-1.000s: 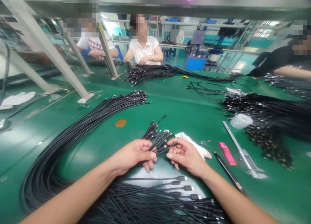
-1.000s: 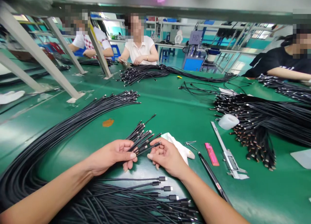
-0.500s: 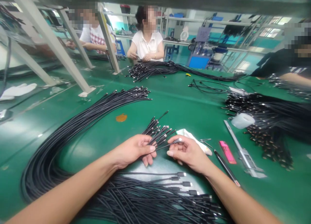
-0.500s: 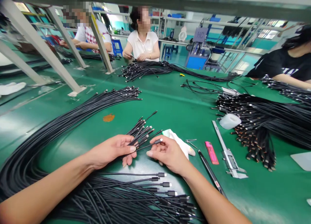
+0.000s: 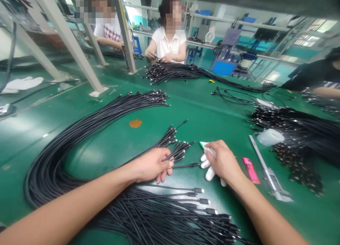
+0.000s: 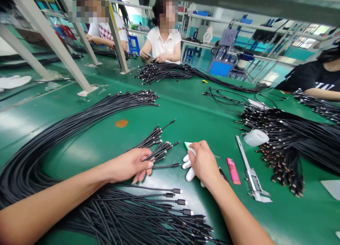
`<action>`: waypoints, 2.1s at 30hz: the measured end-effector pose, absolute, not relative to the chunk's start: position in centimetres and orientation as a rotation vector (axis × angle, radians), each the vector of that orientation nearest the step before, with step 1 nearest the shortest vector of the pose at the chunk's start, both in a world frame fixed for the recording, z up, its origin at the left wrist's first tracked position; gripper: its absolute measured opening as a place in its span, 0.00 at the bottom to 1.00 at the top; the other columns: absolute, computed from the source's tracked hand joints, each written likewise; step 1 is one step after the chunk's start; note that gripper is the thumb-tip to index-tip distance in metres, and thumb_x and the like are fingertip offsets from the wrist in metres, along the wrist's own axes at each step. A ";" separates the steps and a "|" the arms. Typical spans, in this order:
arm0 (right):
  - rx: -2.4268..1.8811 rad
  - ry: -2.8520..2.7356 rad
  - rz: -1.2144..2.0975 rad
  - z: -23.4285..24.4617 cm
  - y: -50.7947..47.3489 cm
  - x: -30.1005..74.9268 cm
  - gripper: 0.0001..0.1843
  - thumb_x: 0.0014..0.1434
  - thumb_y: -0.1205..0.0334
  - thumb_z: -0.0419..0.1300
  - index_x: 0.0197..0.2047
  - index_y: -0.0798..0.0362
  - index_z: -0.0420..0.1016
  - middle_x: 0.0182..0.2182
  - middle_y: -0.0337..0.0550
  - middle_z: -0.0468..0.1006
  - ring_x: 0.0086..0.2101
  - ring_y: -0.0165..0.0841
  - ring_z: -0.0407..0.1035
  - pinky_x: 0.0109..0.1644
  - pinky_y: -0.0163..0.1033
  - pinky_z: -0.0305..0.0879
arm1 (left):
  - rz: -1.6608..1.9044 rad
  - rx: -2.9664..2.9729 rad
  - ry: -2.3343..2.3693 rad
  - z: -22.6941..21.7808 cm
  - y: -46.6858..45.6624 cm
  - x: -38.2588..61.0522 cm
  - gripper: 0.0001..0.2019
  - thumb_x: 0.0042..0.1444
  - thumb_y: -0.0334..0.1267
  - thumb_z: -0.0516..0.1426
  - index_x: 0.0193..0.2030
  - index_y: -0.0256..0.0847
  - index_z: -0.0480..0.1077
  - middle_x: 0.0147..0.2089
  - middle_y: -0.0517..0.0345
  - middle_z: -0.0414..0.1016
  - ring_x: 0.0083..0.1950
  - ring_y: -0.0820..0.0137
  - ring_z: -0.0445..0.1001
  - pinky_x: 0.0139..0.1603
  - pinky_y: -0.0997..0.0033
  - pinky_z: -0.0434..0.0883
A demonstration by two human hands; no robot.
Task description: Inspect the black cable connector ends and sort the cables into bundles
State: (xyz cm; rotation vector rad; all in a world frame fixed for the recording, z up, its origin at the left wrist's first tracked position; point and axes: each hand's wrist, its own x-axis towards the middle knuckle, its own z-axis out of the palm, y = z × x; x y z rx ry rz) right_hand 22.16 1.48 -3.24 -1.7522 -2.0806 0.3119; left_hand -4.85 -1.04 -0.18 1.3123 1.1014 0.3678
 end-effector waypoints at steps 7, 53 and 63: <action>-1.132 -2.142 0.385 0.7 -1.9 19.3 0.09 0.65 0.63 0.58 0.47 0.52 0.77 0.42 0.49 0.73 0.42 0.38 0.72 0.45 0.43 0.72 | 0.297 1.404 1.191 -1.3 -1.4 -4.5 0.07 0.63 0.37 0.50 0.33 0.41 0.59 0.21 0.65 0.71 0.16 0.74 0.68 0.15 0.77 0.66; -1.231 -2.058 0.634 1.8 -0.8 20.2 0.08 0.68 0.62 0.57 0.42 0.52 0.77 0.36 0.44 0.73 0.39 0.37 0.69 0.44 0.42 0.66 | 0.397 1.250 1.093 -0.5 -1.0 -4.8 0.10 0.58 0.40 0.56 0.35 0.41 0.57 0.28 0.63 0.73 0.20 0.78 0.66 0.17 0.79 0.62; -1.121 -2.468 0.472 -2.1 -1.9 16.8 0.08 0.68 0.64 0.56 0.37 0.54 0.74 0.35 0.45 0.72 0.38 0.39 0.65 0.44 0.45 0.63 | 0.408 1.242 1.045 -0.4 -0.9 -4.9 0.13 0.55 0.44 0.59 0.37 0.40 0.59 0.29 0.62 0.73 0.21 0.78 0.66 0.18 0.79 0.61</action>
